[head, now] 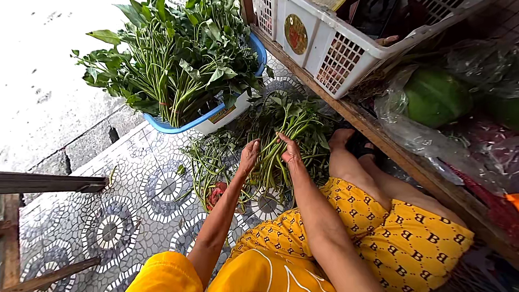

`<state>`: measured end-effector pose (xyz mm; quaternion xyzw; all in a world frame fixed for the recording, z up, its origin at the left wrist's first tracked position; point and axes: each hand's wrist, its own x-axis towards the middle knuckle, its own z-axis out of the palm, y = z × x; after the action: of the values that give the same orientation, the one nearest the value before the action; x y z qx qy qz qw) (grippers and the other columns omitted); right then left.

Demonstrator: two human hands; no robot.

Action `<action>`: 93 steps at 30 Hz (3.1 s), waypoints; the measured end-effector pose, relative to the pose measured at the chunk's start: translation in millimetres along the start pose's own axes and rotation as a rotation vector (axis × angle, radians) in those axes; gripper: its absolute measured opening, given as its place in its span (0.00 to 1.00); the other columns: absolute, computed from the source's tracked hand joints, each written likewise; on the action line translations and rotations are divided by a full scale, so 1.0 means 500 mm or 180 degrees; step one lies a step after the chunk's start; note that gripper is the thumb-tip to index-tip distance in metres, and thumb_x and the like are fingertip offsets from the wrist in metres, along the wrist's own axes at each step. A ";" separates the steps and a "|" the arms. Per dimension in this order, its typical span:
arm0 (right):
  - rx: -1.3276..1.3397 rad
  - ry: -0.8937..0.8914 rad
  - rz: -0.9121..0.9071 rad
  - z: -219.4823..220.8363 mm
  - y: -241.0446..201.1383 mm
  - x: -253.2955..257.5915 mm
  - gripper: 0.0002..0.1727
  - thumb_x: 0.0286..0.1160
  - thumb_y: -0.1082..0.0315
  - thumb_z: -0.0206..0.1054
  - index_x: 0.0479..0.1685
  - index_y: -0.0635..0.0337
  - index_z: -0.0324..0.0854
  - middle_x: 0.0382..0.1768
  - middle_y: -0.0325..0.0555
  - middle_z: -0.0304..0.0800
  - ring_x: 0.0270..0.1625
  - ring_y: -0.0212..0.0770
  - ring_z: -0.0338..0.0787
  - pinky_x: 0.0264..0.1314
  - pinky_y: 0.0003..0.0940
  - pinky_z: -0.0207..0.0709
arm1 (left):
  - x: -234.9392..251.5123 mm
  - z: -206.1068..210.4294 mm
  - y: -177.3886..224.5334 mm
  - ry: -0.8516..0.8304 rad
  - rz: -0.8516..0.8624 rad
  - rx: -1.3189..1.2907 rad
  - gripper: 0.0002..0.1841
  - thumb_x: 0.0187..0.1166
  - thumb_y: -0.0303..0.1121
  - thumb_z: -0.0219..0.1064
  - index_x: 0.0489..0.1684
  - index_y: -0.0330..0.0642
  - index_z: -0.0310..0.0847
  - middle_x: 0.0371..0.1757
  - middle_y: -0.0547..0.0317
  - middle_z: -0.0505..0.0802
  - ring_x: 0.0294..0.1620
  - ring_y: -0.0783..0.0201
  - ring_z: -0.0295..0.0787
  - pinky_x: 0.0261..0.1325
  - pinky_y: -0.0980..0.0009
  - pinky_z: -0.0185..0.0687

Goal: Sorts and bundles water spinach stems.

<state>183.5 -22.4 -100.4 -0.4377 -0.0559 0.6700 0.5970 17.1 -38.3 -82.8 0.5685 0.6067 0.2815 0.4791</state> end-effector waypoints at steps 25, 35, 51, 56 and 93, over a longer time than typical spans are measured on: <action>-0.0534 0.0214 -0.0107 0.019 0.003 -0.009 0.18 0.72 0.66 0.77 0.59 0.54 0.80 0.31 0.38 0.87 0.28 0.30 0.84 0.36 0.28 0.83 | 0.017 0.012 -0.022 -0.0389 0.0005 -0.0574 0.18 0.89 0.34 0.62 0.72 0.35 0.76 0.53 0.47 0.92 0.50 0.61 0.88 0.61 0.59 0.82; -0.1156 0.0535 0.0079 0.024 0.030 -0.003 0.26 0.80 0.57 0.73 0.67 0.64 0.73 0.38 0.45 0.85 0.35 0.35 0.83 0.44 0.34 0.81 | -0.038 -0.031 0.126 0.0727 0.0799 0.0558 0.15 0.91 0.33 0.58 0.63 0.33 0.84 0.56 0.40 0.86 0.43 0.53 0.90 0.50 0.56 0.90; -0.1653 0.0403 0.0137 0.042 0.065 -0.003 0.27 0.87 0.59 0.65 0.75 0.68 0.66 0.45 0.53 0.83 0.41 0.42 0.82 0.51 0.40 0.79 | -0.022 0.050 0.039 -0.0102 -0.0492 0.1583 0.24 0.83 0.47 0.67 0.68 0.37 0.81 0.57 0.41 0.92 0.63 0.42 0.88 0.67 0.40 0.77; -0.2399 0.0291 0.0132 0.087 0.053 -0.028 0.43 0.88 0.46 0.62 0.90 0.65 0.48 0.73 0.71 0.77 0.69 0.65 0.82 0.72 0.61 0.75 | 0.001 0.002 -0.036 -0.1004 -0.0404 -0.0572 0.41 0.81 0.38 0.71 0.90 0.36 0.49 0.74 0.42 0.82 0.71 0.57 0.83 0.74 0.59 0.80; -0.2741 0.0028 -0.0202 0.021 0.070 0.013 0.26 0.76 0.68 0.75 0.68 0.74 0.75 0.44 0.62 0.89 0.37 0.48 0.88 0.45 0.47 0.86 | 0.168 0.037 0.092 -0.1140 0.0266 -0.0230 0.35 0.76 0.37 0.76 0.80 0.33 0.66 0.68 0.41 0.86 0.69 0.56 0.85 0.76 0.55 0.79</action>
<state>151.1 -22.0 -118.4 -0.6478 -0.3413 0.5649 0.3805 61.8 47.6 -71.2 0.6167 0.4771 0.2170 0.5874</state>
